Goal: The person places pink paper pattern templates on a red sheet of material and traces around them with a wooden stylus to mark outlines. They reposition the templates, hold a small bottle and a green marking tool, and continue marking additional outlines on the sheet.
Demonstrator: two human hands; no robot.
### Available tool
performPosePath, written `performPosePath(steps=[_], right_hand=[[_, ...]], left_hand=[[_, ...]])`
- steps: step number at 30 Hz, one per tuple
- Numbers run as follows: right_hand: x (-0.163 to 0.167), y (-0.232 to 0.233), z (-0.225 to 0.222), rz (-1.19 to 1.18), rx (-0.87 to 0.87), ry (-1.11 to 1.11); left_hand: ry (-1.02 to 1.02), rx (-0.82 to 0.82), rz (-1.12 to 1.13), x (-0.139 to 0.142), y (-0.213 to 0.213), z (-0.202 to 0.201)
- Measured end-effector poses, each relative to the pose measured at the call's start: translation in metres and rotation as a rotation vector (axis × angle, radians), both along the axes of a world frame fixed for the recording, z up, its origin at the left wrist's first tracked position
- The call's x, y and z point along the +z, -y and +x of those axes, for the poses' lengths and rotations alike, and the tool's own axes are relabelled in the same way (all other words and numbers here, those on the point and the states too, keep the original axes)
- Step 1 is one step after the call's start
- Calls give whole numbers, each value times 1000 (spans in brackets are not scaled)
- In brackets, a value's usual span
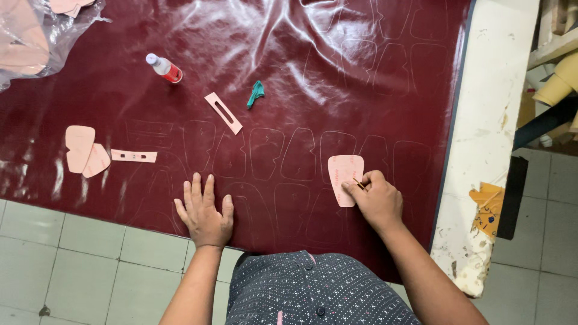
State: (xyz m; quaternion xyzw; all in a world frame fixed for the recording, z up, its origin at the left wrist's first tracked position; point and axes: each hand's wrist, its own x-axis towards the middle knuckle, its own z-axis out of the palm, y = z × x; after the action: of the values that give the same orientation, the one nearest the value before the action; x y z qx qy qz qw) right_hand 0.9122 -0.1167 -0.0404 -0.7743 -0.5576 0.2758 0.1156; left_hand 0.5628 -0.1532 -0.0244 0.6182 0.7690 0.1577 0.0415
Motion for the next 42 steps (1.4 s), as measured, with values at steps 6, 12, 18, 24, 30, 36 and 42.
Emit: performPosePath(steps=[6, 12, 18, 24, 30, 36, 42], right_hand=[[-1, 2, -4, -1, -12, -6], [-2, 2, -6, 21, -5, 14], [-12, 5, -10, 88, 23, 53], [-15, 7, -22, 126, 117, 169], [-11, -8, -35, 66, 186, 201], [-7, -11, -44, 63, 139, 189], [8, -18, -69, 9, 126, 223]], left_hand=[[-24, 0, -1, -4, 1, -4], [-24, -1, 5, -6, 2, -6], [-29, -6, 19, -13, 3, -8], [-16, -9, 12, -18, 3, -16], [-9, -2, 12, -18, 2, -24], [-18, 3, 10, -22, 0, -34], [-46, 3, 22, -19, -3, -45]])
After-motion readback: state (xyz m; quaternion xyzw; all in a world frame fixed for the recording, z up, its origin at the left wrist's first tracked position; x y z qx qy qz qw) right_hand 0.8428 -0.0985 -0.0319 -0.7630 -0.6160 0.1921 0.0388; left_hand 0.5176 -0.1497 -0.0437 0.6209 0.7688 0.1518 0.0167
